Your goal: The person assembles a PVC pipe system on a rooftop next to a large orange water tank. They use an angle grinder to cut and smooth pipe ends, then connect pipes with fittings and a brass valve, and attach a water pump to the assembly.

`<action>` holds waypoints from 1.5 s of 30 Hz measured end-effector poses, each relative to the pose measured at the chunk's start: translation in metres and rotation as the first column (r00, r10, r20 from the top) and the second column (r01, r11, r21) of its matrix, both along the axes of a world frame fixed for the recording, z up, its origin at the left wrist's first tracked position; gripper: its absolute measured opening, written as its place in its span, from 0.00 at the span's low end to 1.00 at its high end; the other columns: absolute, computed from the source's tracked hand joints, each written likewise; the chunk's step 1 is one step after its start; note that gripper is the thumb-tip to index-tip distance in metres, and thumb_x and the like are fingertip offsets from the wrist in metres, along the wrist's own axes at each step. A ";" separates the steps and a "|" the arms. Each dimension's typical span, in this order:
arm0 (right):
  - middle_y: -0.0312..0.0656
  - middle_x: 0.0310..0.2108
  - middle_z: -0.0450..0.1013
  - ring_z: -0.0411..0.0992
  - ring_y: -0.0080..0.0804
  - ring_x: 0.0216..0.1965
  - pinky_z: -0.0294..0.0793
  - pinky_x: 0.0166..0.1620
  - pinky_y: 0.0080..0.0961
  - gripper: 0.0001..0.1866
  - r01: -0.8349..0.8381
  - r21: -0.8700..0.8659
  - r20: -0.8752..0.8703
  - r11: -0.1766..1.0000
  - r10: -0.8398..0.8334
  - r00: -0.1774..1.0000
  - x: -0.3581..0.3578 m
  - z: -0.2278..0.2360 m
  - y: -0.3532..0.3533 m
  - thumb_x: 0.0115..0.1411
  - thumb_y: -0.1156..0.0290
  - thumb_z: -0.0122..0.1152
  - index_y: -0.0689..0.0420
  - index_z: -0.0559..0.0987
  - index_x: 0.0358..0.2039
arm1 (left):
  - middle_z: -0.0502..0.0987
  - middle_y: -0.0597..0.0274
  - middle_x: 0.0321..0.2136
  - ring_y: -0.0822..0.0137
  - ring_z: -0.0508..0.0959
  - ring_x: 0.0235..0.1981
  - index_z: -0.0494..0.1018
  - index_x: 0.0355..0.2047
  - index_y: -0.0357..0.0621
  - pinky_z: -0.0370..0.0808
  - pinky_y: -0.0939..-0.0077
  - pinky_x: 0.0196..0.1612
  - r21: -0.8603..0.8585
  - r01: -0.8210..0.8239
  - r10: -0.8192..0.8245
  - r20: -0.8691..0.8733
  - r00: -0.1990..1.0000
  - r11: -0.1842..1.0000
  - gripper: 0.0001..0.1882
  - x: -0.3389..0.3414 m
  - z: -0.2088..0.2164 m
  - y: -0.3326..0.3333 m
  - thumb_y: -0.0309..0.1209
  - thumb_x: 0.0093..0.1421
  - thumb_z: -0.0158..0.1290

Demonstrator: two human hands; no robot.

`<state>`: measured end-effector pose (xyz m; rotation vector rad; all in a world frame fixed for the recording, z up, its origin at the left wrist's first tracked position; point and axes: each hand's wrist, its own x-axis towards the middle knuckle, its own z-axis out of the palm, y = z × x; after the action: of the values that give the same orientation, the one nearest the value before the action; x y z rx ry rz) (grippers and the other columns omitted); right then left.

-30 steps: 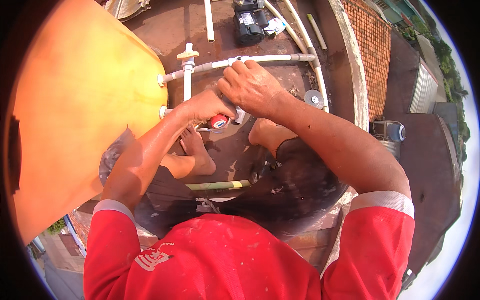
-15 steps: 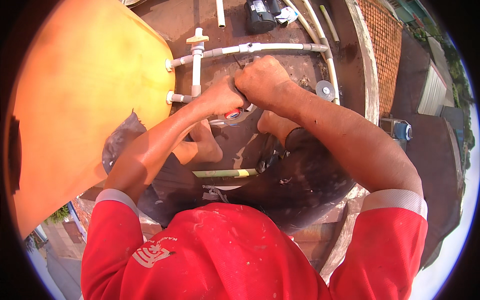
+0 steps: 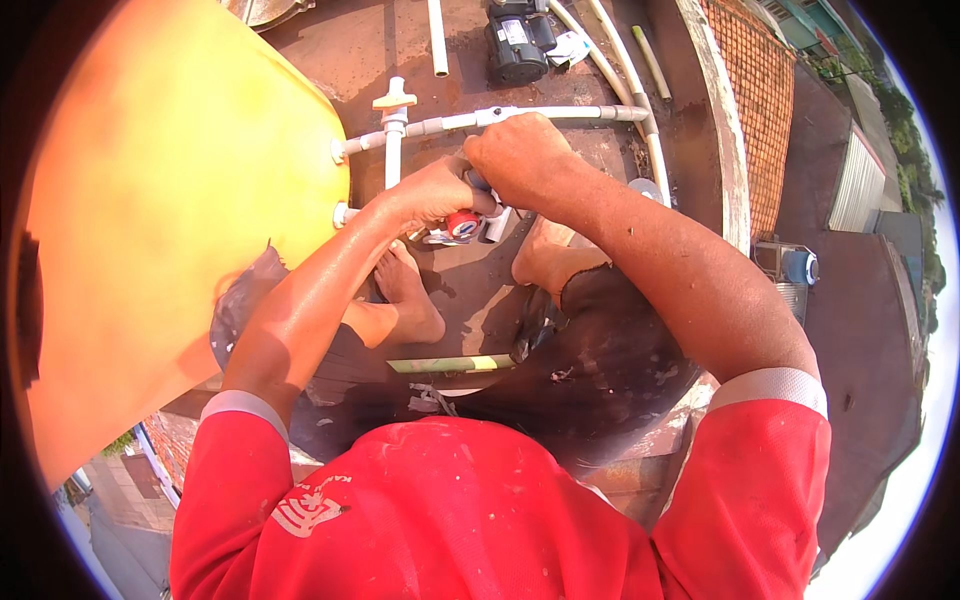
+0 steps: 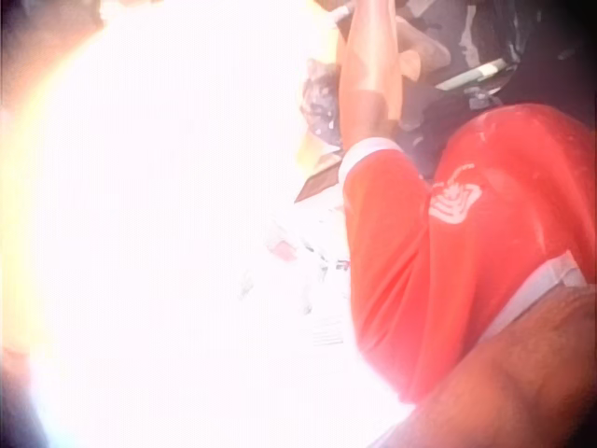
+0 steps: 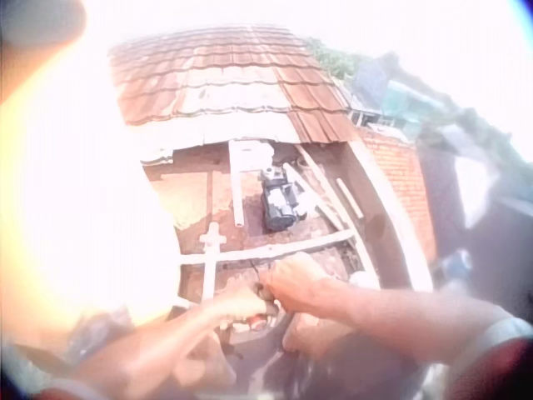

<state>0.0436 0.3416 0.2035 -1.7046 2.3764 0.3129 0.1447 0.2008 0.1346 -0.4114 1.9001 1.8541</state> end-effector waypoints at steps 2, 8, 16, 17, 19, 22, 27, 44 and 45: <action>0.46 0.40 0.85 0.87 0.47 0.43 0.86 0.44 0.43 0.09 -0.072 -0.241 -0.063 0.968 0.058 0.996 -0.006 0.004 0.004 0.56 0.69 0.75 0.54 0.88 0.38 | 0.87 0.55 0.46 0.65 0.87 0.44 0.82 0.52 0.35 0.85 0.66 0.47 0.264 0.036 -0.027 -0.036 0.999 0.964 0.18 0.000 0.010 -0.019 0.32 0.64 0.63; 0.41 0.40 0.83 0.82 0.39 0.46 0.78 0.50 0.37 0.07 -0.216 -0.318 -0.206 0.923 0.155 0.966 -0.011 0.016 0.016 0.60 0.68 0.72 0.53 0.87 0.39 | 0.86 0.52 0.45 0.64 0.88 0.45 0.79 0.56 0.33 0.87 0.65 0.52 0.661 -0.057 -0.029 0.118 0.993 0.748 0.22 0.008 -0.006 -0.046 0.29 0.63 0.61; 0.35 0.33 0.79 0.80 0.34 0.40 0.76 0.46 0.36 0.04 -0.378 -0.427 -0.361 0.821 0.229 0.904 -0.001 0.025 0.016 0.57 0.67 0.70 0.51 0.84 0.30 | 0.87 0.48 0.43 0.62 0.89 0.42 0.80 0.53 0.28 0.87 0.67 0.49 0.588 0.142 -0.305 0.189 0.933 0.796 0.18 0.000 -0.008 -0.057 0.25 0.65 0.64; 0.32 0.31 0.76 0.76 0.31 0.39 0.73 0.44 0.34 0.06 -0.439 -0.454 -0.430 0.775 0.241 0.870 0.001 0.028 0.018 0.54 0.65 0.70 0.49 0.81 0.27 | 0.87 0.44 0.41 0.59 0.89 0.39 0.81 0.50 0.26 0.88 0.65 0.46 0.629 0.201 -0.400 0.192 0.896 0.751 0.17 -0.002 -0.005 -0.050 0.24 0.63 0.66; 0.29 0.31 0.76 0.71 0.31 0.44 0.68 0.48 0.32 0.07 -0.504 -0.544 -0.485 0.671 0.238 0.841 0.006 0.022 0.017 0.53 0.60 0.67 0.48 0.83 0.27 | 0.86 0.41 0.41 0.54 0.89 0.40 0.81 0.50 0.24 0.88 0.62 0.47 0.676 0.191 -0.372 0.131 0.919 0.711 0.18 -0.001 -0.004 -0.042 0.21 0.60 0.68; 0.28 0.30 0.77 0.72 0.31 0.44 0.67 0.51 0.34 0.10 -0.588 -0.524 -0.519 0.616 0.316 0.794 0.013 0.023 0.015 0.50 0.56 0.65 0.47 0.84 0.25 | 0.87 0.41 0.42 0.51 0.90 0.43 0.82 0.48 0.25 0.87 0.58 0.50 0.573 0.123 -0.263 0.167 0.950 0.810 0.19 0.017 0.016 -0.041 0.18 0.56 0.71; 0.33 0.26 0.79 0.76 0.33 0.34 0.68 0.43 0.34 0.10 -0.530 -0.525 -0.486 0.666 0.277 0.829 0.012 0.014 0.028 0.52 0.59 0.66 0.51 0.83 0.24 | 0.86 0.38 0.34 0.49 0.90 0.36 0.79 0.47 0.21 0.90 0.58 0.33 0.450 0.038 -0.155 0.225 0.962 0.892 0.16 0.022 0.048 -0.010 0.18 0.60 0.68; 0.42 0.42 0.85 0.85 0.42 0.47 0.79 0.47 0.40 0.14 -0.170 -0.298 -0.045 0.939 0.164 0.985 -0.019 0.013 0.051 0.55 0.64 0.74 0.52 0.86 0.41 | 0.83 0.59 0.29 0.68 0.84 0.26 0.80 0.45 0.34 0.81 0.72 0.28 0.222 -0.159 0.148 0.065 0.987 0.962 0.14 -0.003 0.040 0.042 0.19 0.57 0.66; 0.45 0.47 0.84 0.84 0.44 0.50 0.80 0.48 0.41 0.18 -0.148 -0.396 -0.057 0.906 0.137 0.989 -0.024 0.018 0.054 0.55 0.65 0.75 0.54 0.85 0.46 | 0.83 0.60 0.29 0.68 0.84 0.25 0.80 0.46 0.35 0.81 0.72 0.26 0.291 -0.207 0.204 0.039 0.978 0.934 0.14 -0.006 0.044 0.045 0.22 0.60 0.68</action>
<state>0.0201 0.3956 0.2214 -2.0635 2.4663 -0.1458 0.1391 0.2455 0.1783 -0.5320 1.5890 2.2263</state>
